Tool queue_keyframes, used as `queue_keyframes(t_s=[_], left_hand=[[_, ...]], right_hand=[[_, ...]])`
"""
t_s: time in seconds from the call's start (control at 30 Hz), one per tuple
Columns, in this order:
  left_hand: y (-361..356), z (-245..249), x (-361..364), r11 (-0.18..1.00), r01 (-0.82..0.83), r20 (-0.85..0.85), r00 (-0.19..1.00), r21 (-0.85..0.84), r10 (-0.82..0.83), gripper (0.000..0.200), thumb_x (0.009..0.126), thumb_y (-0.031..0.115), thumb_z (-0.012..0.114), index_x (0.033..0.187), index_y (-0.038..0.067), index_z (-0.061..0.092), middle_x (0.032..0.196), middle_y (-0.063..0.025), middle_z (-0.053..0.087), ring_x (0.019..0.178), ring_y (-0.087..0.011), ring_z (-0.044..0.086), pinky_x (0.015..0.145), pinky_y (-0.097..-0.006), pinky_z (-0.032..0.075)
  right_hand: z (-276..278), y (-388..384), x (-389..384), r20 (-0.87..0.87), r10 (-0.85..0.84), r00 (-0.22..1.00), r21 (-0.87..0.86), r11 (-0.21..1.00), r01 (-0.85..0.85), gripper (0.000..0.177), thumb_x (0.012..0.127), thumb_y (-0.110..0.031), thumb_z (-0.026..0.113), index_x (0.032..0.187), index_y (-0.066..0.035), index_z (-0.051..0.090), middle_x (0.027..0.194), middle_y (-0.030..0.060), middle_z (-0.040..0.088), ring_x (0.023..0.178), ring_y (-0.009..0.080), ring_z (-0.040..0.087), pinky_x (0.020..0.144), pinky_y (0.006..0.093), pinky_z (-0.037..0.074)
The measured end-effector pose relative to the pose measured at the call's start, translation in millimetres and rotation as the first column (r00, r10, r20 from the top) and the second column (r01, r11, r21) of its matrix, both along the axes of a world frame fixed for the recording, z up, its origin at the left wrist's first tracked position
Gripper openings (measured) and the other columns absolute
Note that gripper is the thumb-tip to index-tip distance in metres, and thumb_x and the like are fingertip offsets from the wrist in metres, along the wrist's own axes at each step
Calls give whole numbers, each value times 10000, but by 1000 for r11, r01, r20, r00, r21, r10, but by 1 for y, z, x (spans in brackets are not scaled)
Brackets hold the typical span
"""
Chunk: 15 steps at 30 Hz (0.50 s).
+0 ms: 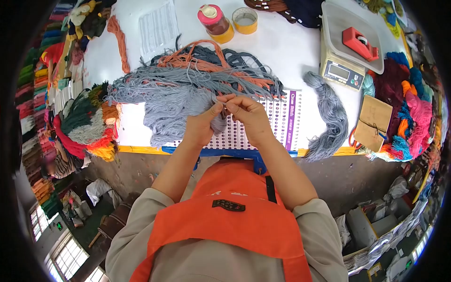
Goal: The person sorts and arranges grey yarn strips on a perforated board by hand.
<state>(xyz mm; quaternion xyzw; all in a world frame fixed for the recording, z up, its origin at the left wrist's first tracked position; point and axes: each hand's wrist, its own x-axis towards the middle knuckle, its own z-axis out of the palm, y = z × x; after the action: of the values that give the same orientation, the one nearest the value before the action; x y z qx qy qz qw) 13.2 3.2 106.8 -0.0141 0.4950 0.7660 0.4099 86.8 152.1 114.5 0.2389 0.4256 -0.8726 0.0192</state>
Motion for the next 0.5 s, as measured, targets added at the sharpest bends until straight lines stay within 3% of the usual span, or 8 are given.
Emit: queue_keyframes(t_s=[0.1, 0.2, 0.27, 0.37, 0.5], left_hand=[[6, 7, 1, 997, -77, 56, 996, 25, 76, 243, 920, 124, 672, 1098, -40, 648, 1131, -126, 671, 986, -168, 629, 874, -296, 510], [9, 9, 2, 995, -87, 84, 993, 47, 83, 244, 932, 129, 657, 1105, -43, 648, 1127, -117, 671, 983, -164, 627, 874, -291, 507], [9, 13, 2, 997, -77, 52, 996, 16, 76, 243, 939, 131, 647, 1107, -45, 645, 1129, -115, 670, 980, -162, 626, 870, -289, 508], [9, 15, 2, 998, -58, -1, 998, 5, 58, 238, 951, 135, 630, 1102, -49, 642, 1128, -114, 669, 973, -158, 625, 865, -285, 510], [11, 16, 1, 998, -53, 17, 998, -25, 53, 214, 964, 122, 607, 1083, -53, 635, 1104, -115, 672, 948, -157, 625, 849, -280, 512]], right_hand=[[-1, 1, 0, 16, -10, 1000, -76, 997, 11, 85, 919, -126, 653, 954, -58, 690, 1176, 46, 661, 875, 71, 574, 711, 212, 444], [-3, 0, 0, 24, -26, 999, -83, 996, 27, 79, 921, -121, 644, 951, -63, 689, 1187, 55, 656, 842, 69, 571, 694, 214, 443], [-5, 0, 0, 75, -30, 997, -107, 994, 38, 90, 913, -107, 646, 954, -49, 701, 1075, 11, 676, 713, 36, 494, 660, 208, 414], [2, 1, -2, 73, -52, 996, -184, 981, 65, 99, 925, -120, 628, 971, -55, 687, 964, -12, 659, 663, 34, 450, 645, 215, 405], [-11, 3, 5, 49, -40, 998, -282, 958, 52, 116, 950, -156, 613, 989, -57, 660, 1067, 21, 674, 689, 24, 487, 655, 219, 432]])
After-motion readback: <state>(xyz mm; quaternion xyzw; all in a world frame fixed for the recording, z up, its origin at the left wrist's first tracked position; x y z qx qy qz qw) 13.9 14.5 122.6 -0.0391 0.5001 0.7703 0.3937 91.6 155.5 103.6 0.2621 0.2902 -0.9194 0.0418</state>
